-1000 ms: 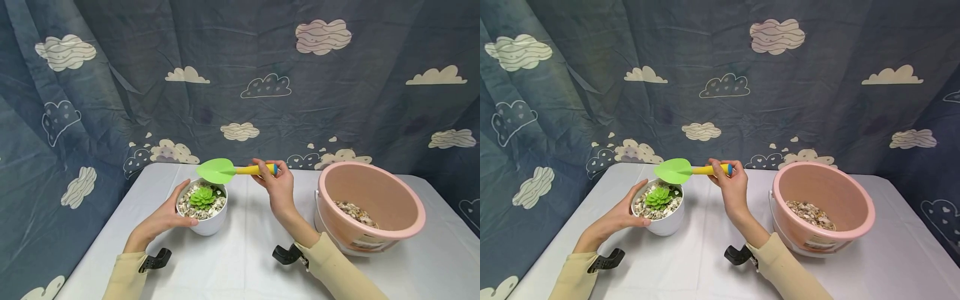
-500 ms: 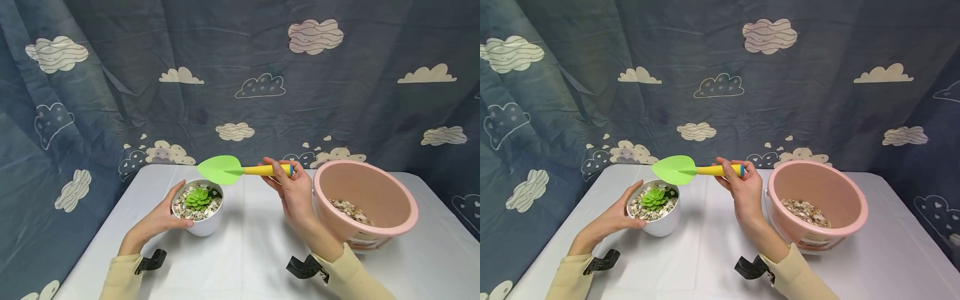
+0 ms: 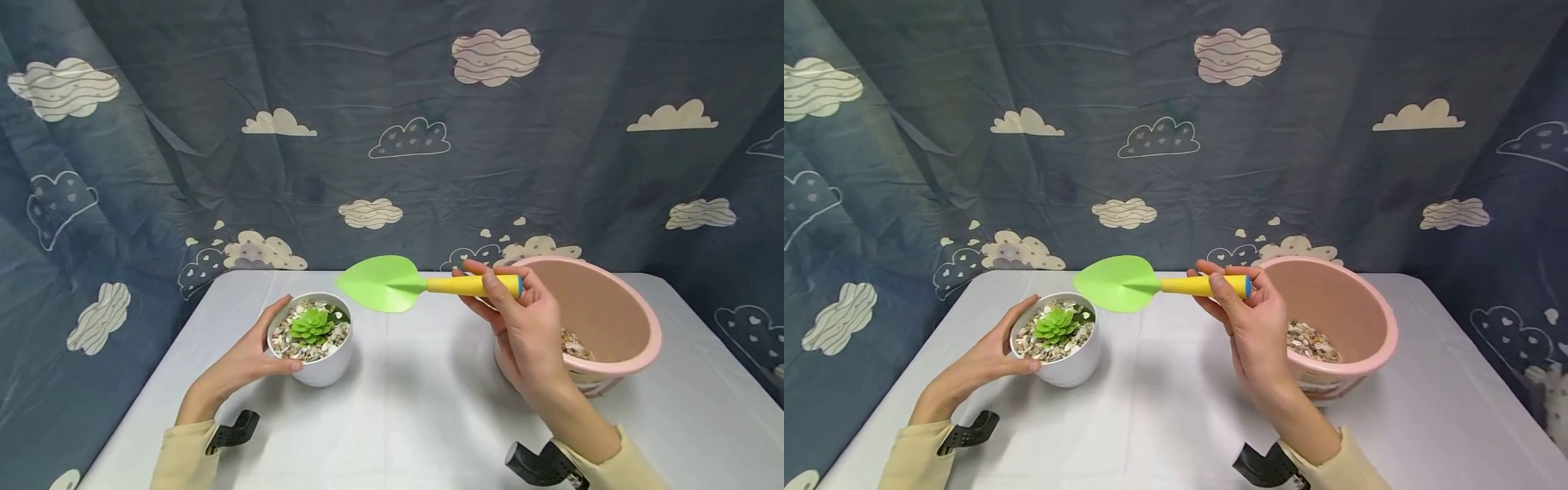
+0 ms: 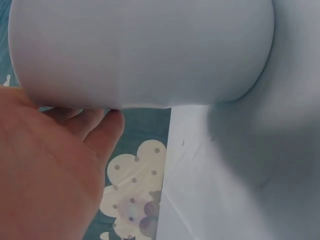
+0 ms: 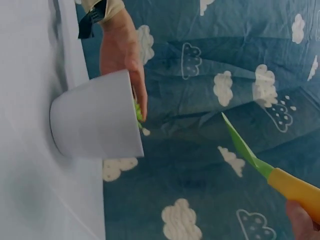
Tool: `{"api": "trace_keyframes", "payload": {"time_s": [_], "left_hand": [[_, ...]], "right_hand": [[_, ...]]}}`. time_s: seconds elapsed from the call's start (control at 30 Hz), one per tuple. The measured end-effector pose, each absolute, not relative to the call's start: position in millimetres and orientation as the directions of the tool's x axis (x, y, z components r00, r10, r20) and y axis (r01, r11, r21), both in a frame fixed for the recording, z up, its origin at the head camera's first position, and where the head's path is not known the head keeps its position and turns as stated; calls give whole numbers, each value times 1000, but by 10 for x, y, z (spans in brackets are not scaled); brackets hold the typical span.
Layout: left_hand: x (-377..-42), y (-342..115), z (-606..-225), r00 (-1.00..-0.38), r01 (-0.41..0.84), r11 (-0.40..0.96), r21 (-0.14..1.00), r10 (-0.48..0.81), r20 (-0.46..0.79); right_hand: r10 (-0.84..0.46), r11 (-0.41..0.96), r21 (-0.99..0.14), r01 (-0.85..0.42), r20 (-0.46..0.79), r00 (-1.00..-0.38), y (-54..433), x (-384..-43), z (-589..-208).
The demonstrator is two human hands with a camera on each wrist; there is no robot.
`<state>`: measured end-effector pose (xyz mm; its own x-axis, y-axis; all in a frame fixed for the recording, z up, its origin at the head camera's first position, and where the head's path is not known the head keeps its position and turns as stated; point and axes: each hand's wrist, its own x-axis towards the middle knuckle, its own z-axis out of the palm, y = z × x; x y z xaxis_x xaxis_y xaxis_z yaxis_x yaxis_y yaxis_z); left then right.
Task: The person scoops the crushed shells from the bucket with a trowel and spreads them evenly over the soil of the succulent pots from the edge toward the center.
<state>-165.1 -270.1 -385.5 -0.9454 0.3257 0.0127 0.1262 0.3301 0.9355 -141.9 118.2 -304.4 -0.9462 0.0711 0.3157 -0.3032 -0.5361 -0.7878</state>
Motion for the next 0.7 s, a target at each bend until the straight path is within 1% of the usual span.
{"api": "trace_keyframes", "payload": {"time_s": [0.17,0.33,0.4,0.57,0.7], "left_hand": [[-1626,-2725,-3813,-941,166,344,924,336,44],[-1572,-2693,-3694,-940,245,421,873,324,108],[-1537,-2656,-3620,-942,262,454,852,312,124],[-1407,-2529,-3429,-954,266,546,795,269,134],[-1289,-2360,-3278,-949,310,601,737,243,202]], "right_hand": [[76,-550,-759,-349,371,-926,1425,-1324,-3005],[78,-500,-767,-403,424,-902,1722,-1241,-2964],[91,-497,-767,-407,420,-903,1852,-1212,-2957],[129,-564,-722,-401,403,-906,2165,-1174,-2943],[144,-567,-717,-406,399,-906,2383,-1184,-2896]]}}
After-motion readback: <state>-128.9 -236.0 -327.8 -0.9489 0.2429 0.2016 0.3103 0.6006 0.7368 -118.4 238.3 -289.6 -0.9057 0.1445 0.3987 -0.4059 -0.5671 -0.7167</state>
